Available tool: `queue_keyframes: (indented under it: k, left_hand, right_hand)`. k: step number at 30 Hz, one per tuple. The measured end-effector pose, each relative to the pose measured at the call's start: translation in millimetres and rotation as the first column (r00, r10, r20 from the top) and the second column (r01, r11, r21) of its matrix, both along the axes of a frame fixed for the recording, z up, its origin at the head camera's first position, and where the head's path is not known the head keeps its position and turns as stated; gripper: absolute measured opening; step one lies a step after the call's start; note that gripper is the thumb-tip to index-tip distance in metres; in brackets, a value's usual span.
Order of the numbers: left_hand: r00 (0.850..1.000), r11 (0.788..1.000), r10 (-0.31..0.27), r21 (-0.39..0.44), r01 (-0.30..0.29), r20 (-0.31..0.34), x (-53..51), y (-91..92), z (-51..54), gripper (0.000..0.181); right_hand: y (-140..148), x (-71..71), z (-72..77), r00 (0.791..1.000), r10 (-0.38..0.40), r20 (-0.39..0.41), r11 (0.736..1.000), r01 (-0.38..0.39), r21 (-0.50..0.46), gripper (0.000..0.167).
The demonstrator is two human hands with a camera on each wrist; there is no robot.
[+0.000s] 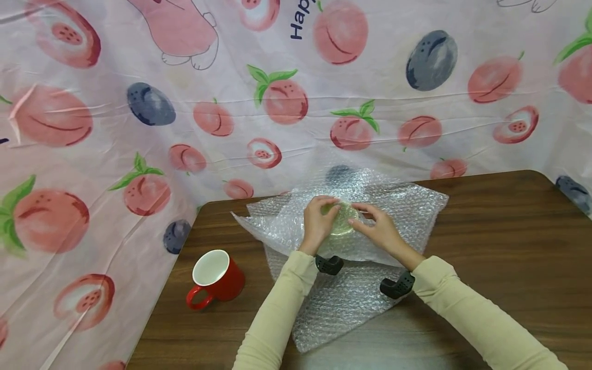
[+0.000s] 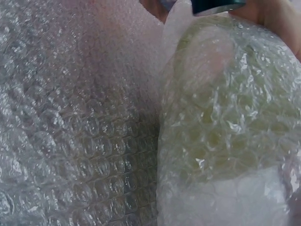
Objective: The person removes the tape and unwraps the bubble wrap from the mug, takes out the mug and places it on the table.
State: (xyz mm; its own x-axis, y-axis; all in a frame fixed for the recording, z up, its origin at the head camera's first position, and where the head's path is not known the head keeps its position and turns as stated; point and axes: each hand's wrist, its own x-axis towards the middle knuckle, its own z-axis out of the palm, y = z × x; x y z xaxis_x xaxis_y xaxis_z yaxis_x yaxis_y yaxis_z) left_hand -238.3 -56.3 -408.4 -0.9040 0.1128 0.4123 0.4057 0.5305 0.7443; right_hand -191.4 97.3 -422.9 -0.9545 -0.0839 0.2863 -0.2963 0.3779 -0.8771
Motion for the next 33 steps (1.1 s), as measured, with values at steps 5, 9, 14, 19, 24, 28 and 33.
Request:
queue_keyframes:
  k: [5,9,14,19,24,28,33]
  left_hand:
    - [0.999,1.000,0.017,-0.014,-0.018,-0.048,1.0,1.8,-1.0,0.013]
    - [0.996,1.000,0.019,0.000,-0.019,-0.087,1.2,2.2,-2.2,0.012]
    - [0.994,0.999,0.007,0.036,-0.003,-0.112,0.3,2.2,-2.7,0.011]
    - [0.993,0.997,-0.003,0.075,0.012,-0.122,-0.7,0.6,-3.7,0.012]
    - [0.994,0.992,-0.008,0.121,0.021,-0.106,1.1,-0.9,-4.0,0.012]
    - [0.990,0.990,-0.024,0.135,0.043,-0.140,3.1,-1.8,-4.7,0.011]
    - [0.979,0.988,-0.063,0.128,0.089,-0.195,7.7,-2.8,-4.1,0.011]
  right_hand:
    - [2.3,-0.4,1.1,1.000,0.000,0.015,1.000,0.000,-0.018,0.050]
    - [3.9,-0.8,2.1,1.000,0.004,0.030,0.999,-0.003,-0.042,0.050]
    - [5.5,-1.6,3.4,0.999,0.017,0.029,0.998,-0.015,-0.068,0.050]
    - [8.0,-4.2,5.3,0.997,0.015,0.081,0.987,-0.002,-0.162,0.041]
    - [10.7,-6.7,9.8,0.989,0.024,0.148,0.976,0.009,-0.220,0.039]
    - [12.1,-8.1,12.2,0.986,0.041,0.162,0.980,-0.008,-0.198,0.039]
    - [12.2,-10.6,14.3,0.987,0.026,0.159,0.987,0.000,-0.162,0.037]
